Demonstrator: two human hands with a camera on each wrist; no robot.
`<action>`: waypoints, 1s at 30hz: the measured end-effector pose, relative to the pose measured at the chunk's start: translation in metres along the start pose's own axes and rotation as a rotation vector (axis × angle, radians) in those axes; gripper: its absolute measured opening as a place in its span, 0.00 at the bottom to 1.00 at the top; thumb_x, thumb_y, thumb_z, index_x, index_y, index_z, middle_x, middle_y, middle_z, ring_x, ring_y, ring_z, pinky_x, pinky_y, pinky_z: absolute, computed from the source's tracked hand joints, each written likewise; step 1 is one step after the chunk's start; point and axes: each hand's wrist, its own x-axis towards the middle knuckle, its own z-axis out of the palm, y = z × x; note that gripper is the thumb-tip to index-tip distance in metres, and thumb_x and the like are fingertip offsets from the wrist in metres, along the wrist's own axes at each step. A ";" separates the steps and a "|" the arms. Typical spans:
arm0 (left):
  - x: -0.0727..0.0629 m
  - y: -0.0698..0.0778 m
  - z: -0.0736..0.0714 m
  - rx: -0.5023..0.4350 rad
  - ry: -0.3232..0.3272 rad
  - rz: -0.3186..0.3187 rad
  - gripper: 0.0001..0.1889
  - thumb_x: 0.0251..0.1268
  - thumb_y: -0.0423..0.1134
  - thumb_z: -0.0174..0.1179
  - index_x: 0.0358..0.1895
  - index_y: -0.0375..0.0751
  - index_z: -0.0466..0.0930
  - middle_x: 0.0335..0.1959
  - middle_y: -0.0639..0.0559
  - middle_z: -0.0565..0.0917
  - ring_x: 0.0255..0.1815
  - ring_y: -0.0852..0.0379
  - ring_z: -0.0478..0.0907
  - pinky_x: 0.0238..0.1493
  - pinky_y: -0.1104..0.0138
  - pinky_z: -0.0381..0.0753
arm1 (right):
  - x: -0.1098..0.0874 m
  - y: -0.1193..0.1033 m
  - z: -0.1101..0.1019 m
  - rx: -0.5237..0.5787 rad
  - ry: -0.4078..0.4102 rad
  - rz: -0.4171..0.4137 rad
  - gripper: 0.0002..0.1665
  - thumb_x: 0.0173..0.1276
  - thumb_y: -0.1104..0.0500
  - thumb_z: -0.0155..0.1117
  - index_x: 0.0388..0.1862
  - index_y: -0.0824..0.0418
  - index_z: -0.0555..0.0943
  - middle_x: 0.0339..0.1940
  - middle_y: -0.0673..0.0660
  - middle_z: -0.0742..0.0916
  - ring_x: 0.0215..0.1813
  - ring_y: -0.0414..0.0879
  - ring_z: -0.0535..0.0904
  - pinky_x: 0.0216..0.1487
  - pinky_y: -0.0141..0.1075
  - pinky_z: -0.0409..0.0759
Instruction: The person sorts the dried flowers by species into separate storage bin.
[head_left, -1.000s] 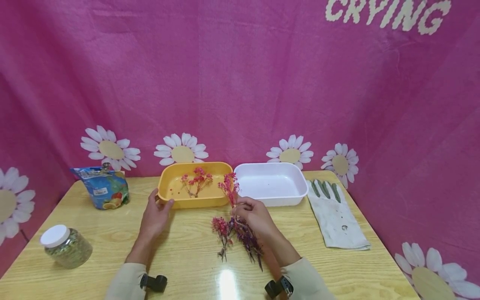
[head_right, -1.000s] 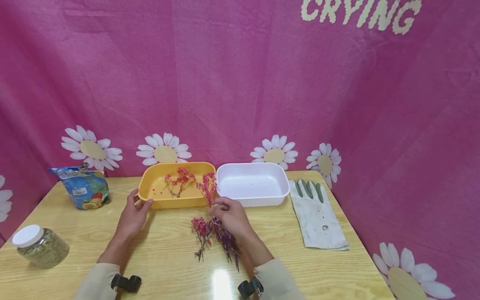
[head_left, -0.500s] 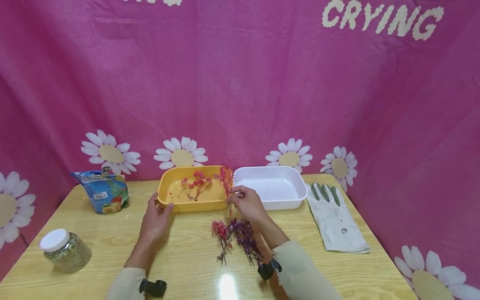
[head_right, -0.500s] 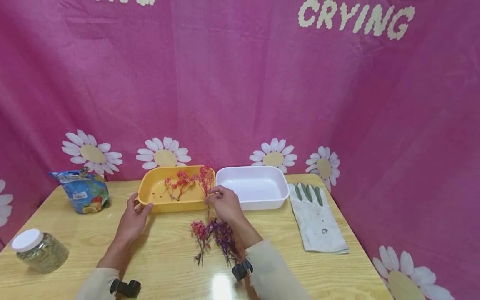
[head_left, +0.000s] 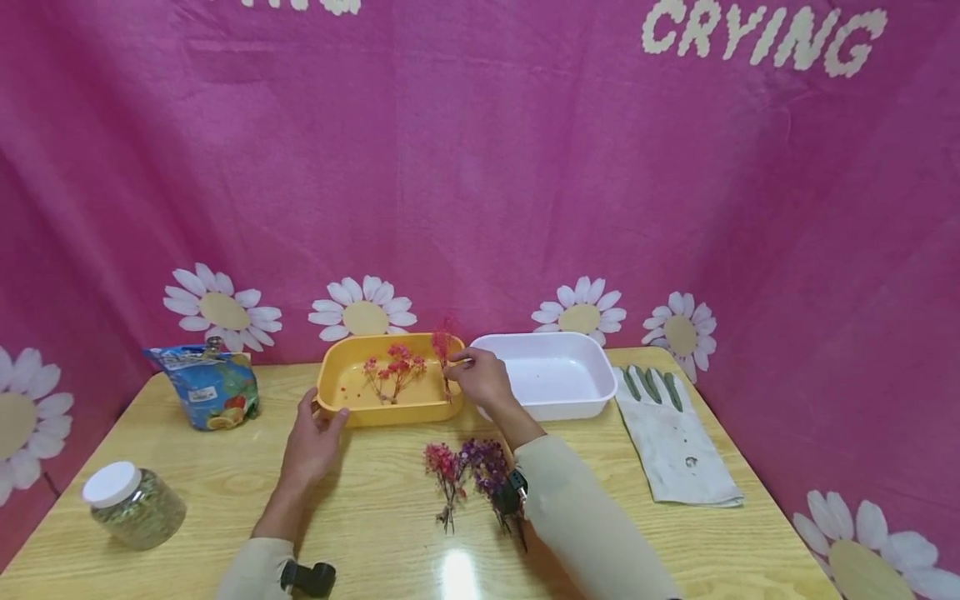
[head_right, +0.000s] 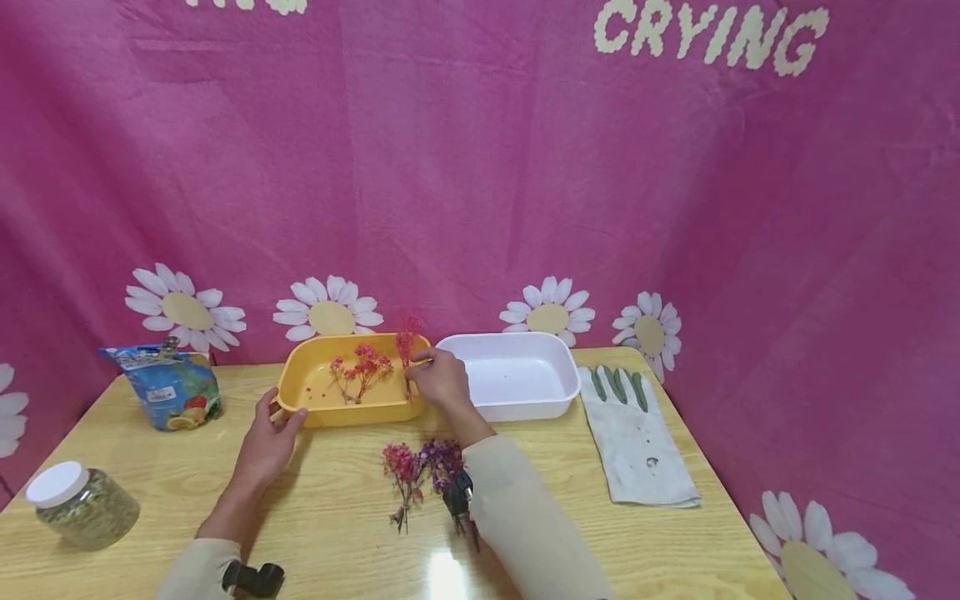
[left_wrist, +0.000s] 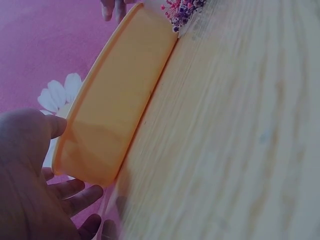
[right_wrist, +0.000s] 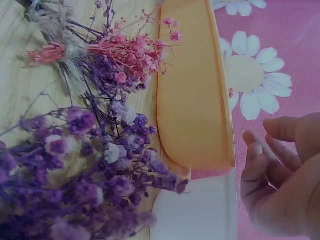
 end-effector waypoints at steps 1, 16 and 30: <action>0.000 0.001 0.000 -0.001 -0.002 -0.001 0.40 0.75 0.53 0.45 0.78 0.43 0.33 0.77 0.34 0.52 0.74 0.35 0.58 0.73 0.45 0.57 | 0.001 0.000 0.001 -0.013 0.009 -0.006 0.11 0.64 0.57 0.66 0.45 0.56 0.85 0.36 0.55 0.89 0.40 0.50 0.84 0.32 0.32 0.76; 0.003 0.004 0.001 -0.005 0.000 -0.016 0.40 0.76 0.55 0.42 0.78 0.45 0.31 0.78 0.35 0.50 0.75 0.36 0.56 0.74 0.45 0.53 | -0.033 0.018 -0.011 0.129 -0.040 -0.102 0.08 0.64 0.59 0.64 0.42 0.55 0.85 0.32 0.53 0.87 0.31 0.42 0.77 0.29 0.31 0.73; 0.005 0.000 -0.001 0.004 0.005 0.004 0.40 0.75 0.56 0.43 0.78 0.44 0.33 0.77 0.34 0.53 0.72 0.37 0.62 0.73 0.46 0.57 | -0.079 0.043 -0.005 0.056 -0.030 -0.196 0.10 0.63 0.62 0.64 0.43 0.61 0.84 0.29 0.52 0.85 0.30 0.39 0.76 0.31 0.30 0.75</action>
